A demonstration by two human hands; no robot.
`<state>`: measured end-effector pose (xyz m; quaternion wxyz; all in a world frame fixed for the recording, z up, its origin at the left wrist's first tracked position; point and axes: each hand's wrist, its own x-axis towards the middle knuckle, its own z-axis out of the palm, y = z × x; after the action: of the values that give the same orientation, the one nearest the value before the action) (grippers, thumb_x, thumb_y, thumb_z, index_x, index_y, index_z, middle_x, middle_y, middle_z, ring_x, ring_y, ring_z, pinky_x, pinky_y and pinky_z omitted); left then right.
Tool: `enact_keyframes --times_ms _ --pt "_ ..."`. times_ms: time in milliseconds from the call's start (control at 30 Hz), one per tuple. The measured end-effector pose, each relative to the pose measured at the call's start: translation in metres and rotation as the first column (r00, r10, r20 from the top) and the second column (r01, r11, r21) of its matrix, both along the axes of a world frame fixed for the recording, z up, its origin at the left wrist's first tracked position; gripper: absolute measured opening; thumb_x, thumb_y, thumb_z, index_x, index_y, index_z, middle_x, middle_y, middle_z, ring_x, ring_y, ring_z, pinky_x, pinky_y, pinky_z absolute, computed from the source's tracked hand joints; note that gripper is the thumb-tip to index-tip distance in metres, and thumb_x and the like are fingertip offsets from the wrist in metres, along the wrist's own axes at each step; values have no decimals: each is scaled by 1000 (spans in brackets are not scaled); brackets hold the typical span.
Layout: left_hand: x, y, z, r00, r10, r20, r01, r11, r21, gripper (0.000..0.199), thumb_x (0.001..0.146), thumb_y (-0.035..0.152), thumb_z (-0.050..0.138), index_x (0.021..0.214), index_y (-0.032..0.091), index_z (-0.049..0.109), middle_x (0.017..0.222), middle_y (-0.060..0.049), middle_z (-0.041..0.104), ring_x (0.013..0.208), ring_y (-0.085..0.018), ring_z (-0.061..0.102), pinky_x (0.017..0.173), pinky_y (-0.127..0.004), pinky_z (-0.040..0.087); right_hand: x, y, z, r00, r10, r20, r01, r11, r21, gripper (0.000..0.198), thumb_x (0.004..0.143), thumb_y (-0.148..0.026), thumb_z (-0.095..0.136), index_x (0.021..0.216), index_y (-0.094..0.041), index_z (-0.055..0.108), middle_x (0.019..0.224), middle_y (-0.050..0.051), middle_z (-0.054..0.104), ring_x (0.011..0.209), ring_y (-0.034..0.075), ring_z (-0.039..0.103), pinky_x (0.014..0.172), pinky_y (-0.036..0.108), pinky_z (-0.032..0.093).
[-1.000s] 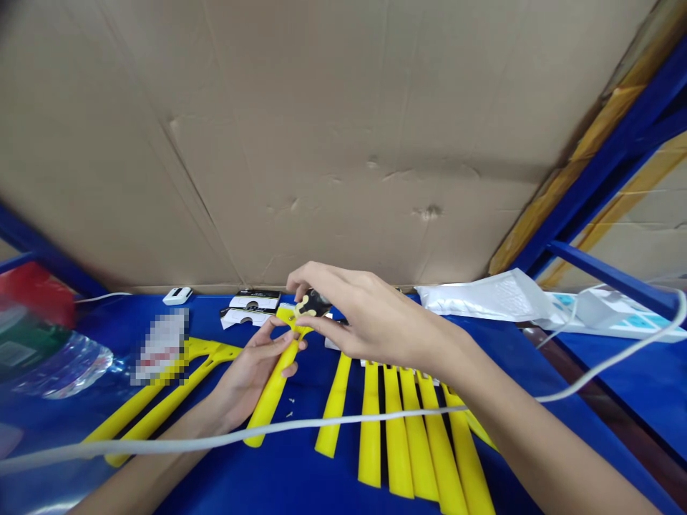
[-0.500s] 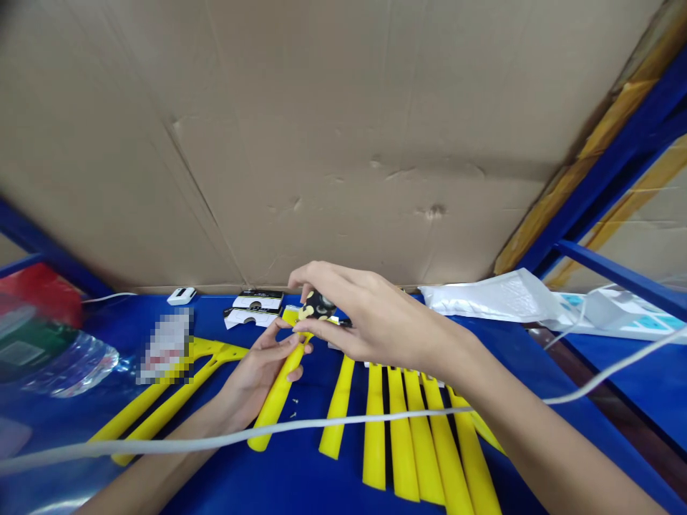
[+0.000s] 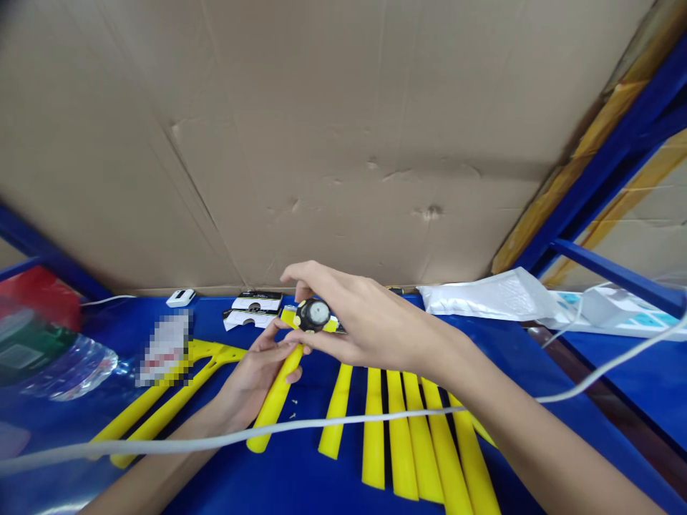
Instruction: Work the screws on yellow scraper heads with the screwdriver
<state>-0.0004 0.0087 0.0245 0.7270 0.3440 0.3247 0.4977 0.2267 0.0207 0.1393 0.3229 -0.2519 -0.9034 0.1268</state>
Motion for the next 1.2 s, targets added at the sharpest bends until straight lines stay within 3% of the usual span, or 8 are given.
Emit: enact_keyframes --times_ms 67,167,333,467,600,700,1033,1200 --pt "0 0 1 1000 10 5 -10 1000 -2 37 81 21 89 101 25 58 91 -3 70 87 -19 68 51 -22 45 -2 0 -2 999 8 -42 -9 1000 -9 47 103 -36 70 142 -25 45 129 9 70 111 22 72 91 37 60" --pt "0 0 3 1000 7 11 -7 1000 -10 36 83 21 88 101 25 57 93 -3 70 87 -19 68 50 -21 44 -4 0 -4 993 43 -107 -34 996 88 45 104 -30 70 142 -26 46 125 6 71 109 18 73 92 32 59" --pt "4 -6 2 998 -39 41 40 999 -23 36 82 22 89 101 25 58 91 -3 69 87 -19 68 52 -22 46 0 1 -4 1000 -5 -10 7 978 207 31 105 -42 68 127 -23 58 111 5 72 87 16 71 74 27 55" --pt "5 -7 -4 998 -41 40 43 998 -36 36 82 24 90 100 24 59 91 -3 69 87 -19 68 52 -21 45 1 -1 -1 998 -48 36 43 990 133 32 106 -47 64 122 -21 57 114 9 72 85 18 70 72 30 54" --pt "3 -2 -4 1000 -18 25 20 998 -65 37 80 23 91 101 24 60 98 -5 72 85 -19 69 53 -22 46 1 -4 3 997 -20 79 18 1000 25 30 105 -30 58 133 -20 53 130 13 68 108 24 70 90 38 57" --pt "2 0 -2 1000 24 16 -23 996 -82 39 79 21 91 101 24 59 99 -5 71 85 -19 69 52 -22 45 1 -4 3 998 38 59 -40 999 18 32 106 -23 56 137 -20 52 134 12 67 118 23 68 99 37 55" --pt "2 0 -3 1000 15 -8 -15 999 -52 35 84 21 87 103 24 57 101 -3 70 89 -18 69 52 -21 46 1 2 1 995 34 98 -44 993 106 17 110 -29 57 123 -20 62 108 7 65 87 19 65 75 32 52" --pt "0 3 -4 1000 19 -16 -20 999 -47 36 86 21 86 103 24 55 102 -4 71 89 -17 68 52 -21 45 0 0 0 997 49 65 -51 998 38 29 107 -25 58 136 -21 53 131 12 65 109 23 67 90 36 56"
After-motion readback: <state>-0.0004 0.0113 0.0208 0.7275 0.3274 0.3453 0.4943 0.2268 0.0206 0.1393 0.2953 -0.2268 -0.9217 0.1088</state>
